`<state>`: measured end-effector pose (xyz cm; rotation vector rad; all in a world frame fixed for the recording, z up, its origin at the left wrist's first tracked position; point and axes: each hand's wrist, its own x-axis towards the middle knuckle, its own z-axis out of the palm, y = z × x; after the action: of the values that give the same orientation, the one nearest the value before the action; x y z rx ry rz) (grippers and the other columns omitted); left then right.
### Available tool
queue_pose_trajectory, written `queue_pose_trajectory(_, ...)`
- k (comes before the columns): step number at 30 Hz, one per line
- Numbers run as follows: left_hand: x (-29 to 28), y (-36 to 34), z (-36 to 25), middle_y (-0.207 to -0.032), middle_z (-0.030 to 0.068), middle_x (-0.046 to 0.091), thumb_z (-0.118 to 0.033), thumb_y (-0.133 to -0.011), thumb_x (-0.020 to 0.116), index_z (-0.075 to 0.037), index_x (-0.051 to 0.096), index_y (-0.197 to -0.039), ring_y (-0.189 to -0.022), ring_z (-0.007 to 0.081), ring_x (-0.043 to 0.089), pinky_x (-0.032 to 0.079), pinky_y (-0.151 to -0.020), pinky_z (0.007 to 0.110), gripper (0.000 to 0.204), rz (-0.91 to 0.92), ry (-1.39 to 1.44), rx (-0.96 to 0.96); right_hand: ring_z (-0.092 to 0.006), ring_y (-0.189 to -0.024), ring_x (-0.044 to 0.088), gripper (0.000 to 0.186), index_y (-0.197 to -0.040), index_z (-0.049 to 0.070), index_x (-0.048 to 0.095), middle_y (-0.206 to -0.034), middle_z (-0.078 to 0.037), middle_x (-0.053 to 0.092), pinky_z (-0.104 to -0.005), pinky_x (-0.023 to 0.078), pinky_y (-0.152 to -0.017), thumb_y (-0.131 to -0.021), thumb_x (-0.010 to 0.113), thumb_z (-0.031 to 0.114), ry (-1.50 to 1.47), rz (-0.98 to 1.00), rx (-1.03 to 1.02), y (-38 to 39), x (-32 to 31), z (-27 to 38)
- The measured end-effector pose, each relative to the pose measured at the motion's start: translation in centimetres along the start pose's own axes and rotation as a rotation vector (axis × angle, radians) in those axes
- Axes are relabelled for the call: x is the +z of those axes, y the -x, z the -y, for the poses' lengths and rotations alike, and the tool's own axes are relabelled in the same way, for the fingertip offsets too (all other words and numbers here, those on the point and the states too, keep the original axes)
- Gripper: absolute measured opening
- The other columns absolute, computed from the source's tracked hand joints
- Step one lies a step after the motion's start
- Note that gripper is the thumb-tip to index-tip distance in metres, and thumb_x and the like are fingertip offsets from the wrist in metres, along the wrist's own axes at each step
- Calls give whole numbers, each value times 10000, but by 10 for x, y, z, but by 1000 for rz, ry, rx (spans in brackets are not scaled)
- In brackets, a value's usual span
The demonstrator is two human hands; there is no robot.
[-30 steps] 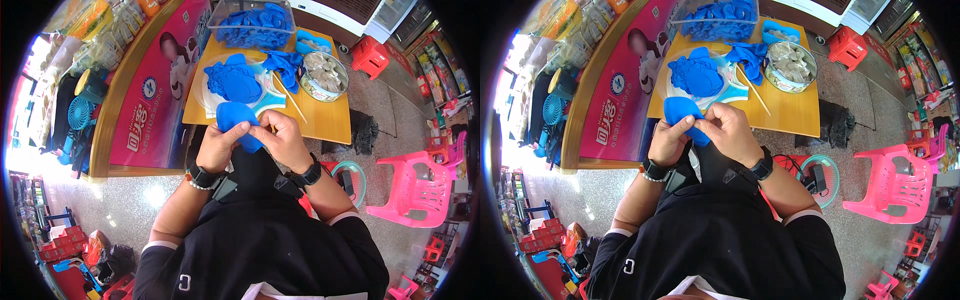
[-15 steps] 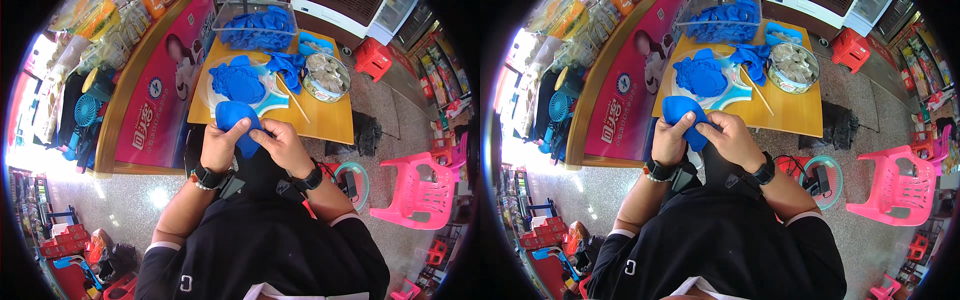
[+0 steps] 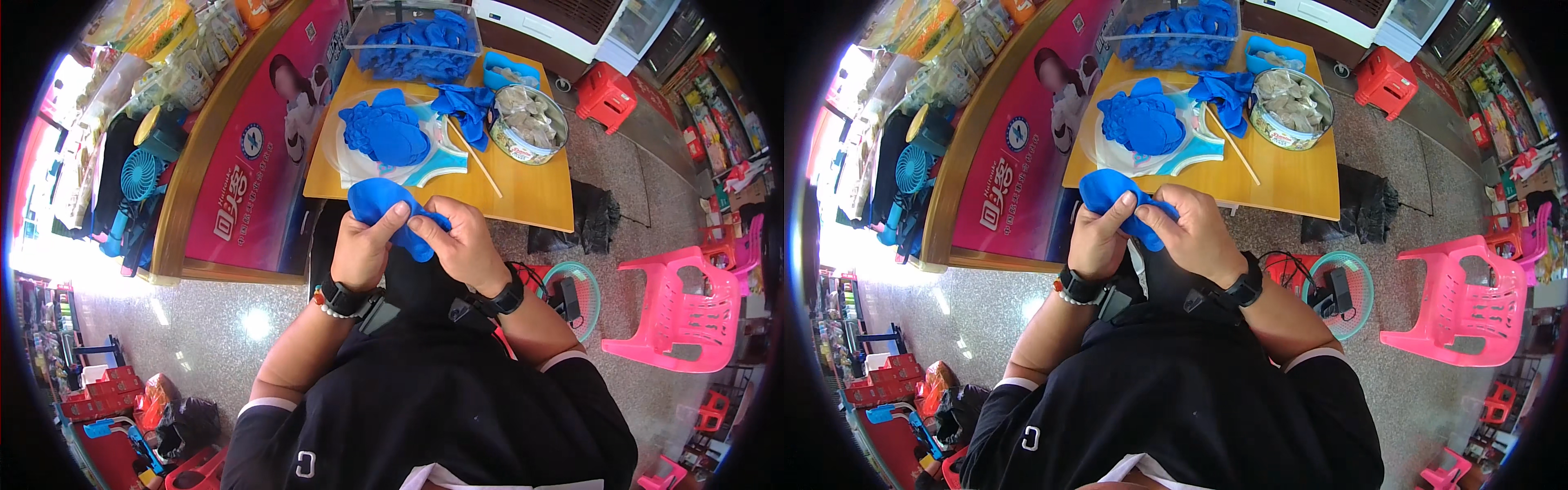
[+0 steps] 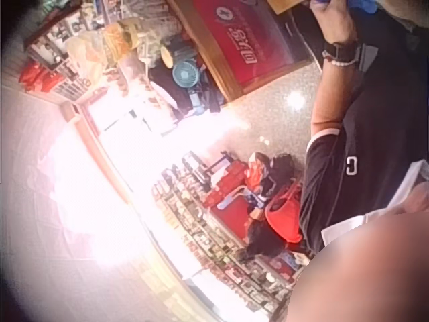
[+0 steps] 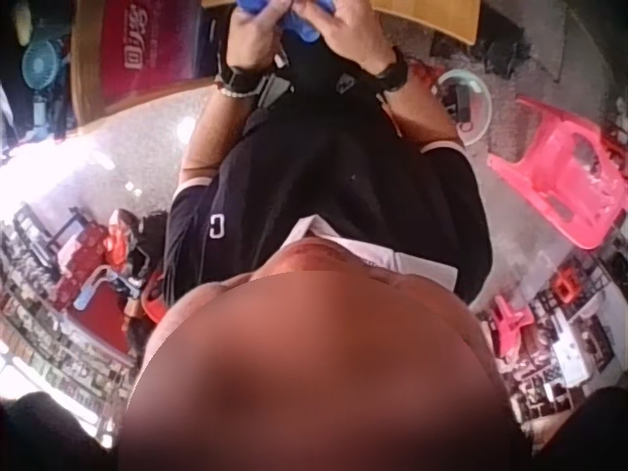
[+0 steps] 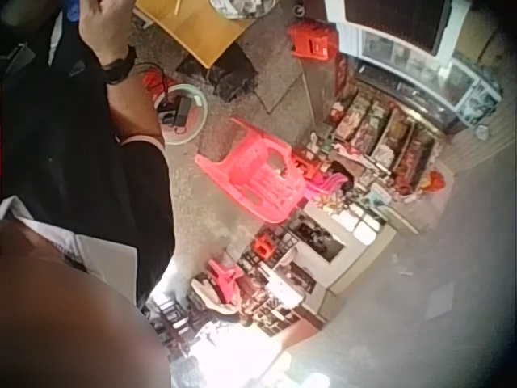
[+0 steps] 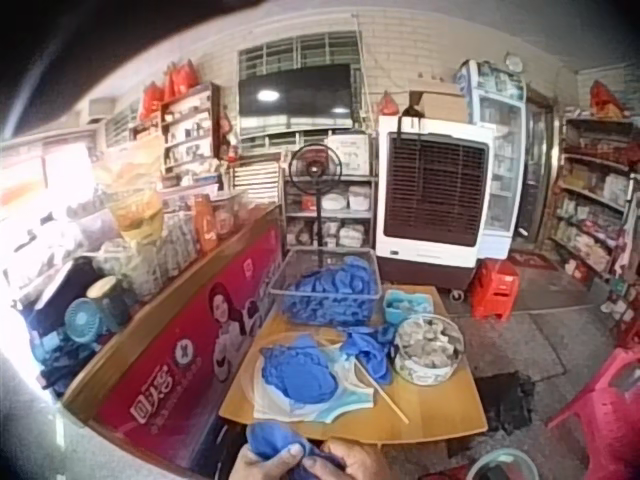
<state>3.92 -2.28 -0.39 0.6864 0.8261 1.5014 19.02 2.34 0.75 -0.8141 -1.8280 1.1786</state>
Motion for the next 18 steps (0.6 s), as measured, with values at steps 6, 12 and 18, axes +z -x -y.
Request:
queue_pose_trajectory(6, 10, 0, -6, -922, 46, 651, -133, -917, 609, -40, 609, -998, -834, 133, 628, 504, -749, 286, 123, -65, -81, 83, -230, -607, 521, 261, -778, -17, 531, -696, -147, 537, -329, 406, -559, -874, 648, 196, -18, -22, -63, 1, 1, 4)
queue_pose_trajectory(12, 18, 7, -11, -909, 52, 652, -115, -914, 609, -22, 620, -985, -801, 129, 622, 508, -687, 269, 118, -22, 2, 78, -220, -600, 521, 203, -798, -17, 563, -685, -110, 536, -317, 415, -565, -837, 681, 144, -81, -109, -114, 5, 0, 7)
queue_pose_trajectory(18, -1, -8, -4, -896, 47, 649, -80, -905, 608, -27, 620, -982, -794, 135, 617, 496, -708, 279, 94, 2, 17, 47, -178, -556, 486, 258, -710, -3, 550, -644, -82, 515, -302, 385, -521, -768, 751, 148, -40, -102, -42, -3, 4, 3)
